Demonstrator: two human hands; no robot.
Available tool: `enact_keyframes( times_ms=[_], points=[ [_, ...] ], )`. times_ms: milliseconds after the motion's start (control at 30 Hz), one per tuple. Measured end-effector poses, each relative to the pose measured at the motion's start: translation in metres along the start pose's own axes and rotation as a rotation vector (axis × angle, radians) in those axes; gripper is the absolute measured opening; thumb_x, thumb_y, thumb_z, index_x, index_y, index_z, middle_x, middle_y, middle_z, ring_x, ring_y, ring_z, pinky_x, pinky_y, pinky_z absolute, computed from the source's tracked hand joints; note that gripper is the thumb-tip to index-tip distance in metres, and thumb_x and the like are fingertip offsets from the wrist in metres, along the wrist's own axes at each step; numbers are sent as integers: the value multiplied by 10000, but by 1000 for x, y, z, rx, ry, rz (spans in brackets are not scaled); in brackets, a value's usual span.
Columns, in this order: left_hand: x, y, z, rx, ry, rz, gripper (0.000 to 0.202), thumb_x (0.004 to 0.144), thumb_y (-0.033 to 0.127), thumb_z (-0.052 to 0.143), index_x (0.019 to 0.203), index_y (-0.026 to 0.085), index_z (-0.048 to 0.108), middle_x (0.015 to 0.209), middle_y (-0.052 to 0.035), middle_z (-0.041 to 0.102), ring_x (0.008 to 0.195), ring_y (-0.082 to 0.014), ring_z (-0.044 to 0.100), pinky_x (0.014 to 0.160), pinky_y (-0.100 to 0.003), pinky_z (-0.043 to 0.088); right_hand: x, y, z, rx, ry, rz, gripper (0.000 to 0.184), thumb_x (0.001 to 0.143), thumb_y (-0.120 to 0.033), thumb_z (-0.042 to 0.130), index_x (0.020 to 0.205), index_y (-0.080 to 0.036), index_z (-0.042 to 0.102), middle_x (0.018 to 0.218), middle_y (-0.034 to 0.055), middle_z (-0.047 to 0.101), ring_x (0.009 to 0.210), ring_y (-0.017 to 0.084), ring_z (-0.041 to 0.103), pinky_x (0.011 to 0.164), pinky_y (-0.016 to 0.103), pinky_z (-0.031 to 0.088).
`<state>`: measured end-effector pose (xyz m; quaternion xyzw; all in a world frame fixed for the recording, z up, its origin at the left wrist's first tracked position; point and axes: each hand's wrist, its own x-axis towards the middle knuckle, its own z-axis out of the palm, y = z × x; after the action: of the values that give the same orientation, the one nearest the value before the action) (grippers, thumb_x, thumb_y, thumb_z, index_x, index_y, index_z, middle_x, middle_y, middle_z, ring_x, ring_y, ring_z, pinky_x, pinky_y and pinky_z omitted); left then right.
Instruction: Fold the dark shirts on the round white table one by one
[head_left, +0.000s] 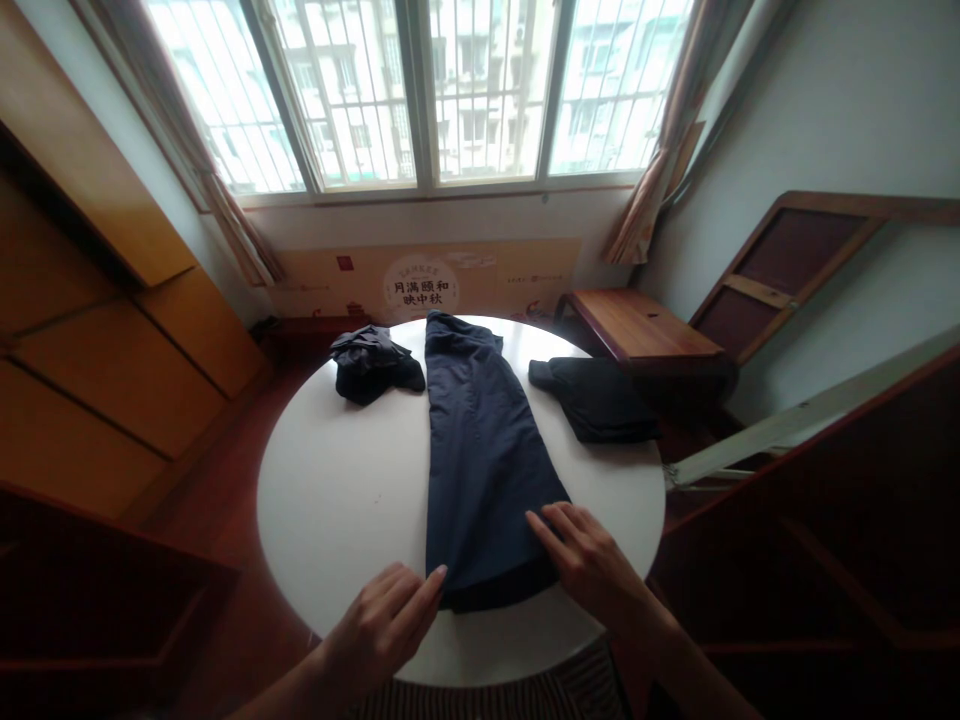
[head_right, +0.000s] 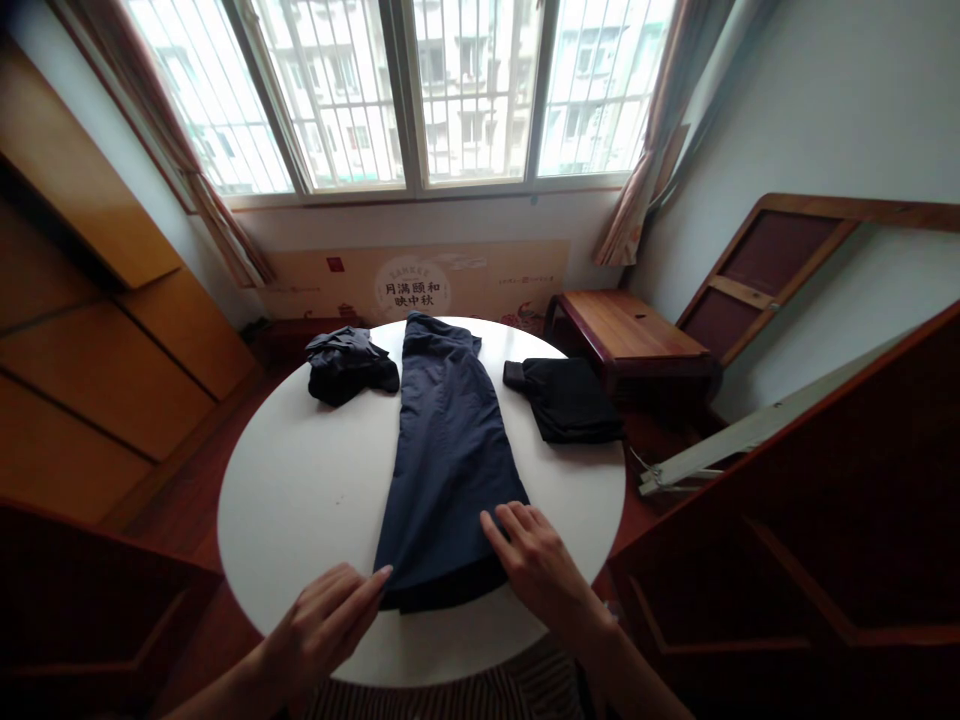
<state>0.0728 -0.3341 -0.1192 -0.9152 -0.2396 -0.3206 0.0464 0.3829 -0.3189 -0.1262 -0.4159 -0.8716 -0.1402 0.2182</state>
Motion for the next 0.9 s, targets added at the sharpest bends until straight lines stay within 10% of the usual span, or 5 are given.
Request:
enact_keyframes(
  times_ms=[300, 567, 900],
  points=[
    [-5, -3, 5, -66, -323, 103, 266, 917, 28, 452, 1153, 112, 541, 743, -26, 607, 615, -166, 569, 606, -318, 509, -44, 36, -27, 20, -110, -39, 596, 725, 108, 400, 1250, -108, 581, 926, 94, 621, 818, 218, 584, 735, 359, 550],
    [8, 3, 7, -22, -224, -218, 251, 799, 46, 518, 998, 191, 474, 789, -10, 606, 648, -181, 590, 621, -318, 488, -45, 42, -11, -77, -101, 119, 516, 821, -22, 460, 1331, -87, 508, 914, 102, 618, 780, 230, 599, 701, 374, 539],
    [-4, -8, 3, 63, -171, 12, 234, 873, 36, 453, 729, 210, 391, 615, 33, 490, 528, -140, 462, 571, -299, 340, -45, 52, -7, -1, -146, 33, 641, 724, 71, 412, 1292, -171, 583, 898, 79, 640, 765, 191, 618, 696, 305, 532]
  ],
)
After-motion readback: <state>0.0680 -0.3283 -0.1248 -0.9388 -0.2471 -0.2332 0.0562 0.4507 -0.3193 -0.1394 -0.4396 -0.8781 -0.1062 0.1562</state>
